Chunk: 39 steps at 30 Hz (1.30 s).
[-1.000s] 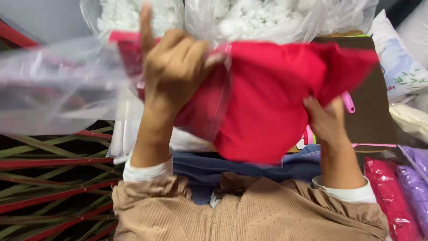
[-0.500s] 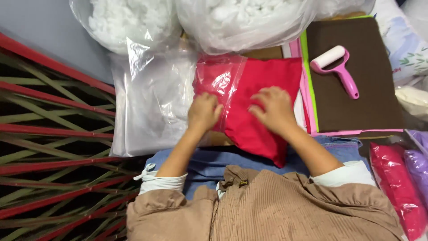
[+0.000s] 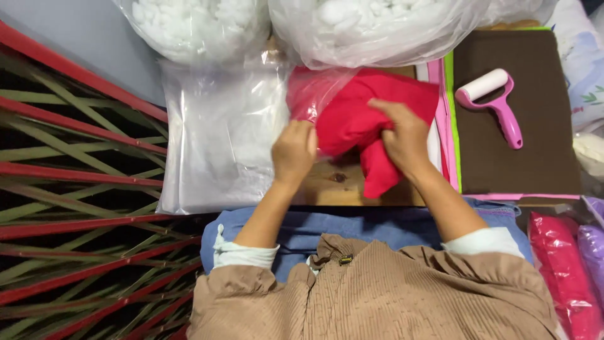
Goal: Cleaning a red fabric piece with a lint roller and placing it into a plastic bag
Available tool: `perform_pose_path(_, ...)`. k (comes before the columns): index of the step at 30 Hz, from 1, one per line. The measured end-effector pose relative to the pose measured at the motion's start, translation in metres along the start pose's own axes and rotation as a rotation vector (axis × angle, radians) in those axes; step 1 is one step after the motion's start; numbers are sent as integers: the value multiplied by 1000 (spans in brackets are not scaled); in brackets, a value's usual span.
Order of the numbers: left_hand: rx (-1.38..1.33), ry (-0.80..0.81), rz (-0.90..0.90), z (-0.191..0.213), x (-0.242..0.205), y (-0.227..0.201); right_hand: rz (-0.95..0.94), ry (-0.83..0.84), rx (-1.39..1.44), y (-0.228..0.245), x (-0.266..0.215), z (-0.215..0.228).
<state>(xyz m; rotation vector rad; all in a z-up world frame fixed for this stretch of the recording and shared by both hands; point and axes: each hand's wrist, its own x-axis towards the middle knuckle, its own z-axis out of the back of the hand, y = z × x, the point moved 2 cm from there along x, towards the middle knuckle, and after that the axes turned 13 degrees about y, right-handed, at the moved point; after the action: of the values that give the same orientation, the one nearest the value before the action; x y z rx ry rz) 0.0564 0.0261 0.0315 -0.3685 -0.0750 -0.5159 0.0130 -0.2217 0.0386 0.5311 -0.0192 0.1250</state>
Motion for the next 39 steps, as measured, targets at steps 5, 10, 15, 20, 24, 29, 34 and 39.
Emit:
perform_pose_path(5, -191, 61, -11, 7, -4, 1, 205, 43, -451, -9, 0, -16)
perform_pose_path(10, -56, 298, 50, -37, -8, 8, 71, 524, -502, 24, -19, -18)
perform_pose_path(15, -91, 279, 41, -24, -10, 5, 440, 369, -443, 42, -17, -68)
perform_pose_path(20, -158, 250, 55, -19, -10, 8, 203, 149, -379, -2, 20, -88)
perform_pose_path(24, -231, 115, -1, -6, -15, -5, -63, -22, 220, 3, 27, -40)
perform_pose_path(29, -337, -4, -113, -4, -14, -21, 336, 336, 101, -1, 34, -129)
perform_pose_path(34, -232, 286, -47, -31, -23, -16, 301, 590, 265, 37, 26, -28)
perform_pose_path(39, -210, 364, -7, -40, -10, -14, -19, 140, -13, -39, 56, 4)
